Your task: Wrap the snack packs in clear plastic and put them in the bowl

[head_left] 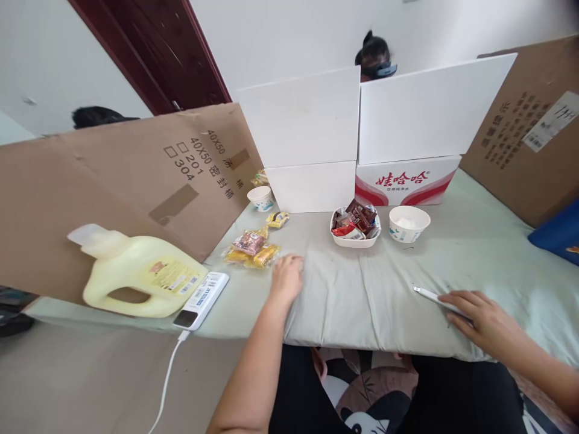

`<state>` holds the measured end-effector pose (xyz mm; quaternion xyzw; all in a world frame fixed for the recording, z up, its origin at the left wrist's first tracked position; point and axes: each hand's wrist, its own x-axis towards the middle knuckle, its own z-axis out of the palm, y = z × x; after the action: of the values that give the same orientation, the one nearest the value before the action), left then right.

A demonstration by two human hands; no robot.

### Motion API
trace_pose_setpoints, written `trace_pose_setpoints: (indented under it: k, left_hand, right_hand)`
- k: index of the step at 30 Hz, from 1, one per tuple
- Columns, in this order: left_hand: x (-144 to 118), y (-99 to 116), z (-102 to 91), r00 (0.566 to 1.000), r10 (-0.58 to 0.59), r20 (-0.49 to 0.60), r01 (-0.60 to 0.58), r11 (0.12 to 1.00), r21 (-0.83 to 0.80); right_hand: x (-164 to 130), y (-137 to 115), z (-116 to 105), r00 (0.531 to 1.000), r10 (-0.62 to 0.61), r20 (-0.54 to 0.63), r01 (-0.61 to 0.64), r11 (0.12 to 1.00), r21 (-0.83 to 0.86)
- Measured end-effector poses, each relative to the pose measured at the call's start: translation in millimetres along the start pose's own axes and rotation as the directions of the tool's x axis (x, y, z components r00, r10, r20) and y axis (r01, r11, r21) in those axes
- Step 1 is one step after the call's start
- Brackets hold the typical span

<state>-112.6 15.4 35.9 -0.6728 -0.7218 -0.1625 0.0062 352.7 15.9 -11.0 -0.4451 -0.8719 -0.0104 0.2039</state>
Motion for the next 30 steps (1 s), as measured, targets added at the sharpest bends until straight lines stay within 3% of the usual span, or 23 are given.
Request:
trace_pose_setpoints:
  k: [2, 4, 8, 10, 13, 15, 17, 19, 20, 21, 23, 25, 27, 30]
  left_hand:
    - [9.2, -29.0, -9.1, 0.973, -0.221, -0.071, 0.231, 0.951, 0.204]
    - [14.6, -51.1, -13.9, 0.937, -0.33, -0.114, 0.349, 0.892, 0.288]
    - [16.2, -72.2, -17.6, 0.937, -0.307, -0.165, 0.344, 0.896, 0.283]
    - [16.2, -71.7, -20.4, 0.931, -0.313, -0.186, 0.341, 0.93, 0.137]
    - [16.6, -51.7, -22.5, 0.926, -0.364, -0.104, 0.33, 0.911, -0.249]
    - [14.7, -22.5, -18.2, 0.959, -0.279, 0.056, 0.273, 0.846, -0.457]
    - [10.1, 16.2, -8.5, 0.969, -0.029, 0.247, 0.185, 0.747, -0.638]
    - [4.2, 56.6, 4.0, 0.898, 0.251, 0.36, 0.132, 0.629, -0.767]
    - [1.6, 74.1, 10.3, 0.869, 0.325, 0.373, 0.094, 0.632, -0.77]
    - [-0.5, 88.5, 16.1, 0.869, 0.351, 0.348, 0.032, 0.663, -0.748]
    - [-3.4, 105.4, 25.4, 0.921, 0.325, 0.212, -0.115, 0.75, -0.652]
    - [-5.6, 107.5, 30.4, 0.968, 0.252, 0.005, -0.207, 0.808, -0.552]
    - [-8.8, 101.1, 31.0, 0.973, 0.181, -0.141, -0.229, 0.818, -0.528]
    - [-16.6, 91.9, 28.2, 0.962, 0.226, -0.155, -0.274, 0.759, -0.591]
  right_hand:
    - [-24.8, -1.2, 11.8, 0.997, 0.036, -0.061, -0.037, 0.999, -0.021]
    - [-33.8, -5.1, 17.8, 0.992, 0.077, -0.099, -0.081, 0.996, -0.034]
    - [-31.1, -14.3, 17.9, 0.985, 0.111, -0.129, -0.12, 0.991, -0.064]
    - [-29.2, -17.0, 16.3, 0.984, 0.113, -0.137, -0.124, 0.989, -0.078]
    - [-28.1, -19.5, 14.0, 0.984, 0.118, -0.13, -0.129, 0.988, -0.08]
    - [-27.6, -21.2, 12.0, 0.985, 0.128, -0.112, -0.137, 0.987, -0.08]
    - [-26.8, -23.4, 9.3, 0.986, 0.139, -0.09, -0.146, 0.986, -0.079]
    - [-25.7, -26.1, 6.1, 0.986, 0.15, -0.066, -0.155, 0.985, -0.076]
    - [-25.2, -27.5, 4.5, 0.986, 0.155, -0.055, -0.159, 0.985, -0.073]
    - [-24.6, -28.8, 2.8, 0.986, 0.159, -0.044, -0.162, 0.984, -0.069]
    - [-23.5, -30.8, -0.2, 0.986, 0.167, -0.029, -0.168, 0.984, -0.058]
    - [-22.4, -31.8, -2.6, 0.986, 0.168, -0.024, -0.168, 0.985, -0.04]
    - [-21.0, -31.7, -4.2, 0.985, 0.17, -0.019, -0.171, 0.985, -0.02]
    - [-16.7, -32.5, -5.3, 0.98, 0.197, -0.013, -0.197, 0.98, -0.014]
